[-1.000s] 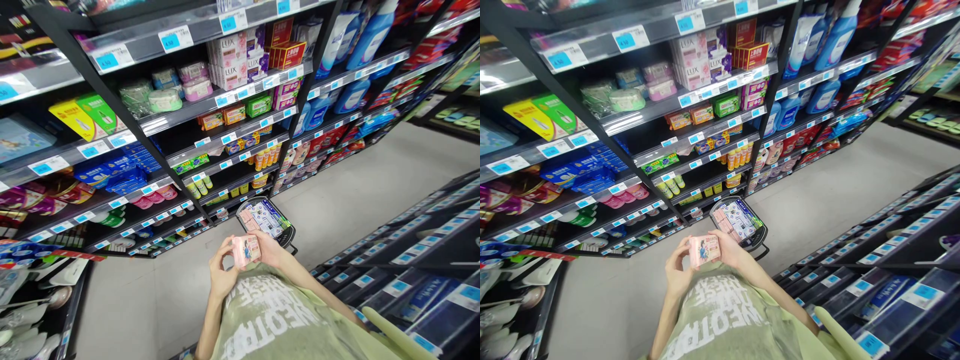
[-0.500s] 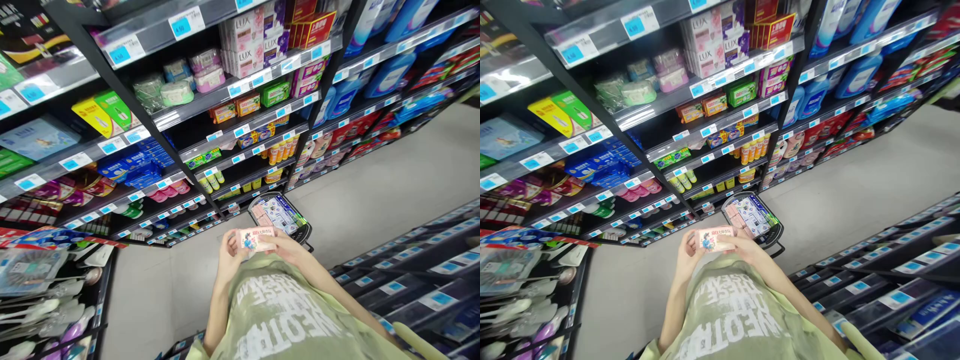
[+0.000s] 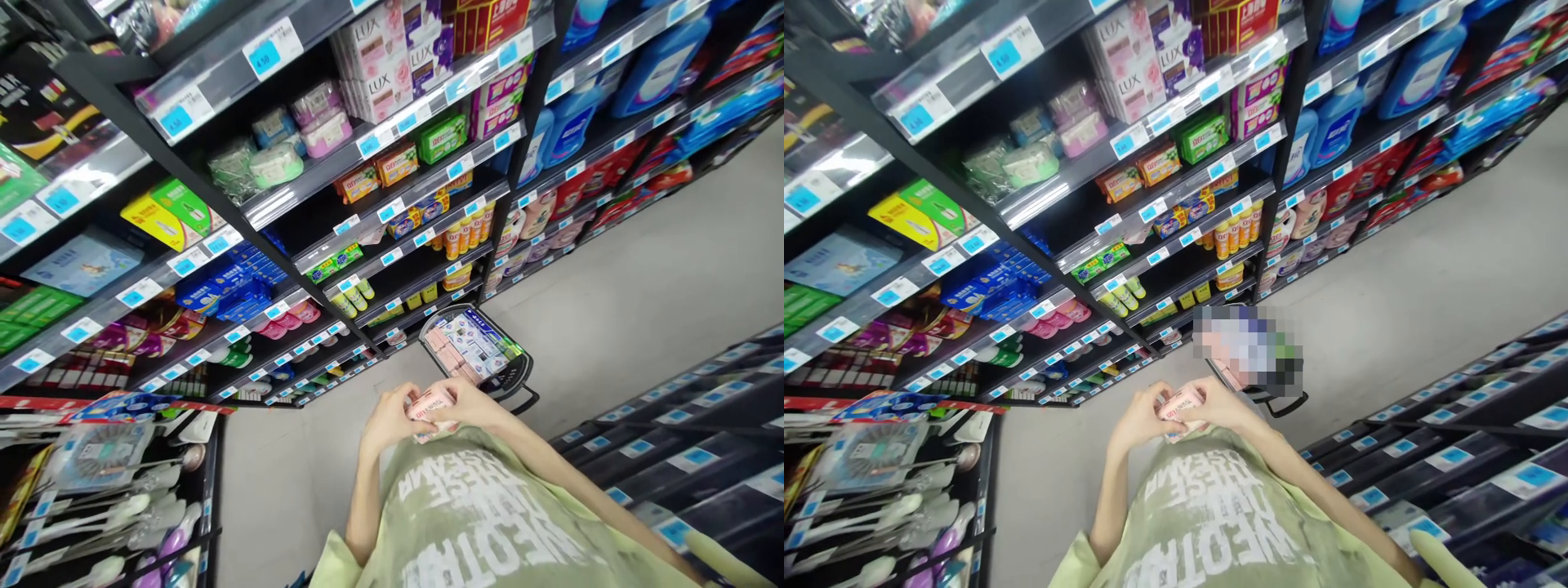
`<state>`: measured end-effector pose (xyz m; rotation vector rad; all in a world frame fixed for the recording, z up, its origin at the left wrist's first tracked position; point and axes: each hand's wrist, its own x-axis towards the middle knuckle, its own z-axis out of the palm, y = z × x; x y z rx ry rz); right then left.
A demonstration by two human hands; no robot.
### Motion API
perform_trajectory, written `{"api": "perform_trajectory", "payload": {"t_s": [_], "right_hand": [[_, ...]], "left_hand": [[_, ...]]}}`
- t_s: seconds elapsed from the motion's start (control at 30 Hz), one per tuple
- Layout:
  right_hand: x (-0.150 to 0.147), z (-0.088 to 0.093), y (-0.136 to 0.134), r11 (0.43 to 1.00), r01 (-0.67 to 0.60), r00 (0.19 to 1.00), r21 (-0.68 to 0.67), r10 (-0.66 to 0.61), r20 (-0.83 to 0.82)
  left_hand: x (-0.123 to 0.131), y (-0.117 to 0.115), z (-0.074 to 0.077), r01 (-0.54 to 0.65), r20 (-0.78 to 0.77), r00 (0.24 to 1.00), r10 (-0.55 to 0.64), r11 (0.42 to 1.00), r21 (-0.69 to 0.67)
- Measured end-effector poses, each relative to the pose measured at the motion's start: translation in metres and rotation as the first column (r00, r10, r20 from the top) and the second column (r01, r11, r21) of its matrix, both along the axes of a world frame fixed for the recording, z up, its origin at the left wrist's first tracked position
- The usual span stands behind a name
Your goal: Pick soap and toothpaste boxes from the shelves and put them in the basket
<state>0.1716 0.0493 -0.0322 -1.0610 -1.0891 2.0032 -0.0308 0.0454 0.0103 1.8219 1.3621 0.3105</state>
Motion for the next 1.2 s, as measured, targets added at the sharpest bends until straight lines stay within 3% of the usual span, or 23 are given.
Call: {"api": "perform_trajectory", "payload": {"t_s": [0.13, 0.27, 0.47, 0.6, 0.73, 0.9, 1.1, 1.2], "right_hand": [[0.0, -0.001, -0.002, 0.995, -0.047, 0.995, 0.093, 0.039, 0.088], [0.003, 0.005, 0.001, 0.985, -0.07, 0.985, 0.155, 0.044, 0.165], [0.009, 0.008, 0.009, 0.887, 0.025, 0.91, 0.461, -0.21, 0.356], [0.015, 0.016, 0.012, 0.874, 0.075, 0.842, 0.479, -0.313, 0.44], [0.023, 0.03, 0.015, 0.871, 0.186, 0.82, 0.455, -0.393, 0.416], [0.036, 0.043, 0.021, 0.857, 0.156, 0.841, 0.492, -0.376, 0.388], [0.06, 0.04, 0.034, 0.838, 0.313, 0.844, 0.446, -0.461, 0.273], [0.077, 0.045, 0.04, 0.824, 0.319, 0.834, 0.467, -0.479, 0.275]], "left_hand": [[0.005, 0.011, -0.01, 0.129, -0.03, 0.991, -0.132, 0.987, -0.1], [0.01, 0.016, -0.012, 0.158, 0.063, 0.986, -0.154, 0.986, -0.061], [0.027, 0.019, -0.014, 0.081, 0.047, 0.995, -0.083, 0.996, 0.04], [0.047, 0.015, -0.027, 0.031, 0.11, 0.993, -0.044, 0.993, 0.118], [0.058, 0.013, -0.035, 0.003, 0.083, 0.996, -0.016, 0.989, 0.149], [0.062, 0.032, -0.018, 0.118, -0.007, 0.993, -0.118, 0.975, 0.188], [0.083, 0.07, 0.006, 0.368, -0.184, 0.926, -0.33, 0.897, 0.246], [0.099, 0.085, 0.014, 0.449, -0.25, 0.886, -0.391, 0.859, 0.248]]}}
